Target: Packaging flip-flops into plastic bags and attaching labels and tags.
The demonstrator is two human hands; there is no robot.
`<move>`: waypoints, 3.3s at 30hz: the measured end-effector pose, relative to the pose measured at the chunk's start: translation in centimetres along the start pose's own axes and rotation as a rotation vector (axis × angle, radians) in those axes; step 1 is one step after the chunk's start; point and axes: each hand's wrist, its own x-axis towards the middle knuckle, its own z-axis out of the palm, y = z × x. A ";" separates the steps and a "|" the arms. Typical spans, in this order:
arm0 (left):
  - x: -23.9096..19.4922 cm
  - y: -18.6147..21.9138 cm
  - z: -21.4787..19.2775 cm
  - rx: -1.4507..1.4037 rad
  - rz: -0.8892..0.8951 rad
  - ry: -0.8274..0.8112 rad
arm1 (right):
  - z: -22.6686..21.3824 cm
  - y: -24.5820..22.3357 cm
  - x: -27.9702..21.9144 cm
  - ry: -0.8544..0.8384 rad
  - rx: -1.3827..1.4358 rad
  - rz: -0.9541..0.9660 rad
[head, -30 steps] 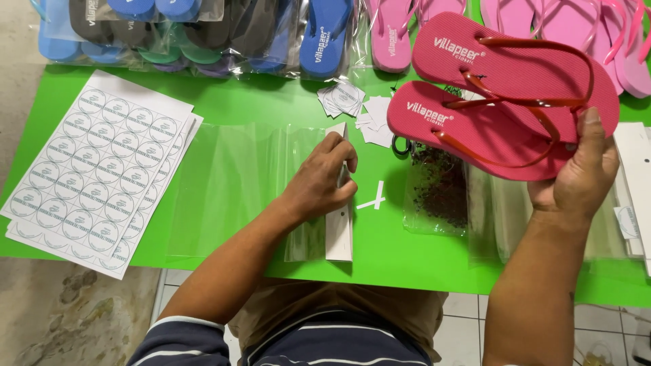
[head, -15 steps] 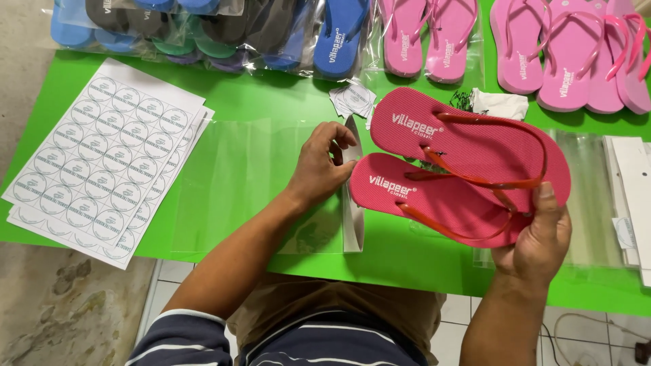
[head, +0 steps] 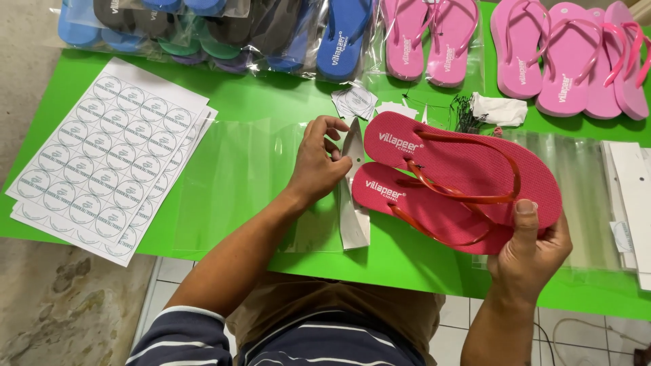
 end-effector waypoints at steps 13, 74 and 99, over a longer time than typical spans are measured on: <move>-0.8 3.7 0.0 0.022 0.164 0.096 | -0.2 -2.4 1.3 -0.074 -0.082 0.065; -14.5 9.5 1.4 0.821 0.768 -0.052 | 8.2 3.2 -7.9 -0.554 0.485 0.799; -5.4 5.1 -4.3 0.587 0.575 0.430 | 15.5 -7.0 -2.5 -0.962 0.106 0.646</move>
